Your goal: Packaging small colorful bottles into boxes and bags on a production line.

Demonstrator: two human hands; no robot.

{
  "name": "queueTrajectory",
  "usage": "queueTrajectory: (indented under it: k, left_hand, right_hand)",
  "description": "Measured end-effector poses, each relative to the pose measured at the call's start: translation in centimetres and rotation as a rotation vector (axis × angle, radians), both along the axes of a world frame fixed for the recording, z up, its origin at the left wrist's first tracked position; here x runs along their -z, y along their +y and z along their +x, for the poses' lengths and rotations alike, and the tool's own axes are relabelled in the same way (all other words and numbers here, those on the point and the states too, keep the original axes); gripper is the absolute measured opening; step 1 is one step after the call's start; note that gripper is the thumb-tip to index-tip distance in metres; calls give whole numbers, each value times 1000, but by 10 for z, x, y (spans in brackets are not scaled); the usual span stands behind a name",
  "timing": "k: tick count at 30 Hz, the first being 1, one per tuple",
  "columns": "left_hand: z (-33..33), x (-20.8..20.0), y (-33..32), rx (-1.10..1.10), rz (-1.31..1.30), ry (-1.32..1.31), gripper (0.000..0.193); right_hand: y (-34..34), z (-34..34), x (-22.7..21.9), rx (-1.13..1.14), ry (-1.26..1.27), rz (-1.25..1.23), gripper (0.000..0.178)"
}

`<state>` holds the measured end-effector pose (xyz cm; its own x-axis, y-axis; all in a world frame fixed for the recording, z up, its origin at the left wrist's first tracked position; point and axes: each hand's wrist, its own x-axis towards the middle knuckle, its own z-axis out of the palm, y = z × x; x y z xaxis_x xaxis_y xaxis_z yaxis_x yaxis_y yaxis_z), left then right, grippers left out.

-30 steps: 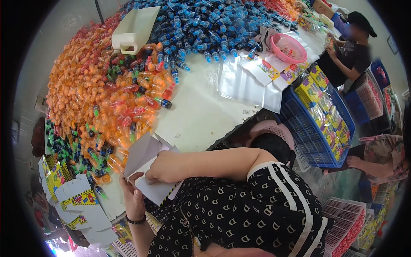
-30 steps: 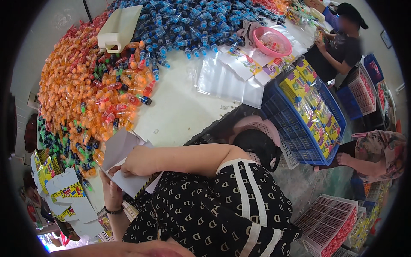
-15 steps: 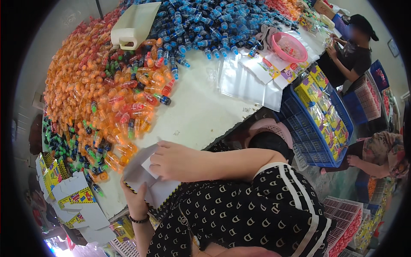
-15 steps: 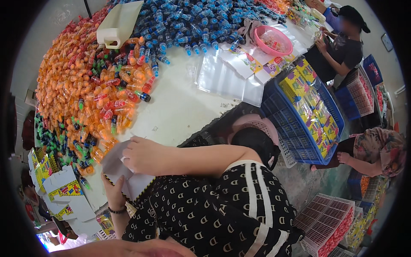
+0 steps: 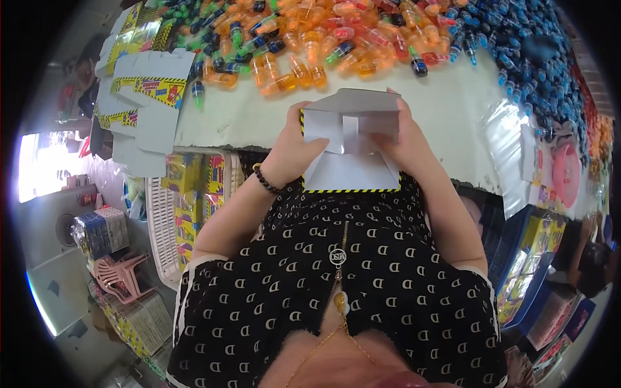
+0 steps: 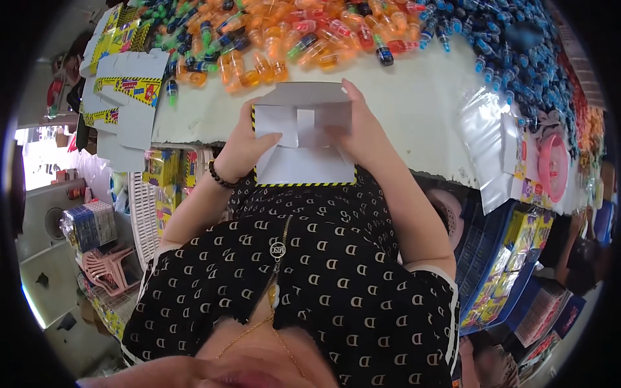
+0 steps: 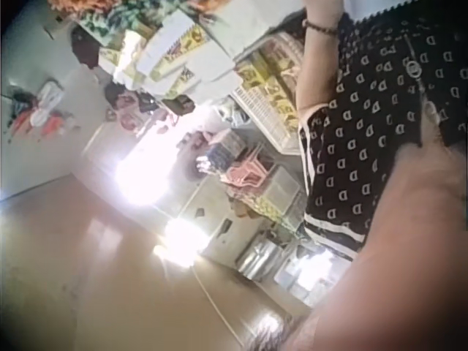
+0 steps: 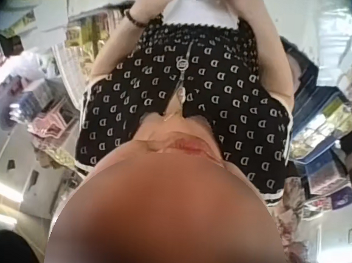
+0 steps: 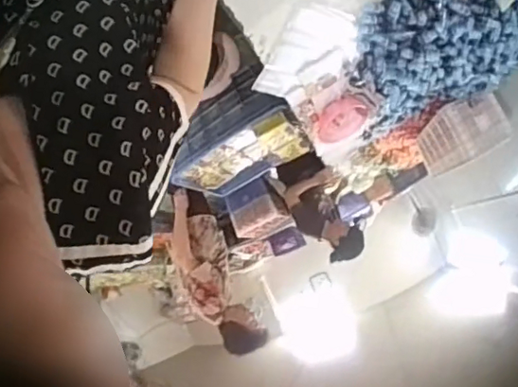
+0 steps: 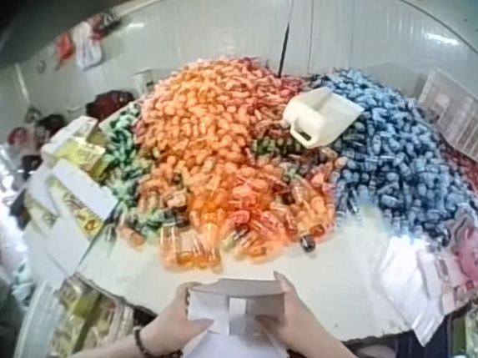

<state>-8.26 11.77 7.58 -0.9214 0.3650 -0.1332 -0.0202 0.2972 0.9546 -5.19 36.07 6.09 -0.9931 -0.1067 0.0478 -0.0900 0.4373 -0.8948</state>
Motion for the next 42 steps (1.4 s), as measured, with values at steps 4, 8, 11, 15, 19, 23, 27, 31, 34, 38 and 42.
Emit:
queueTrajectory:
  k: [4, 8, 11, 15, 19, 23, 27, 31, 34, 38, 42]
  left_hand:
    - [0, 4, -13, 40, 149, -231, 67]
    - [1, -3, -10, 16, 139, -313, 66]
    - [-2, -4, -17, 109, -15, -174, 66]
    - [-5, 0, -20, 144, -115, -55, 65]
    - [2, -21, -17, 111, 268, -194, 62]
    - [8, -79, -5, 169, 253, -30, 61]
    - [30, -106, 19, 261, 195, -168, 61]
    - [22, -92, 19, 282, 57, 73, 56]
    - [-1, -72, 7, 227, -621, 808, 46]
    - [-12, -9, -13, 291, -825, 766, 30]
    - [-36, 12, -13, 250, -461, 446, 21]
  right_hand:
    - [5, 4, -14, -275, 347, 236, 78]
    - [1, 1, -11, -339, 398, 330, 76]
    - [-15, 7, -25, -253, 207, 372, 74]
    - [-33, 9, -41, -158, -68, 530, 73]
    - [-24, 9, -25, -176, -7, 513, 77]
    - [-9, 17, -36, -213, 151, 190, 87]
    - [-45, 47, -67, -216, 69, -553, 101]
    - [-28, 29, -13, -78, -211, -676, 103]
    - [2, 36, 14, 123, -157, -286, 97]
    - [3, 38, 24, 141, 470, 515, 82]
    - [-20, 21, 13, -282, 521, 486, 66]
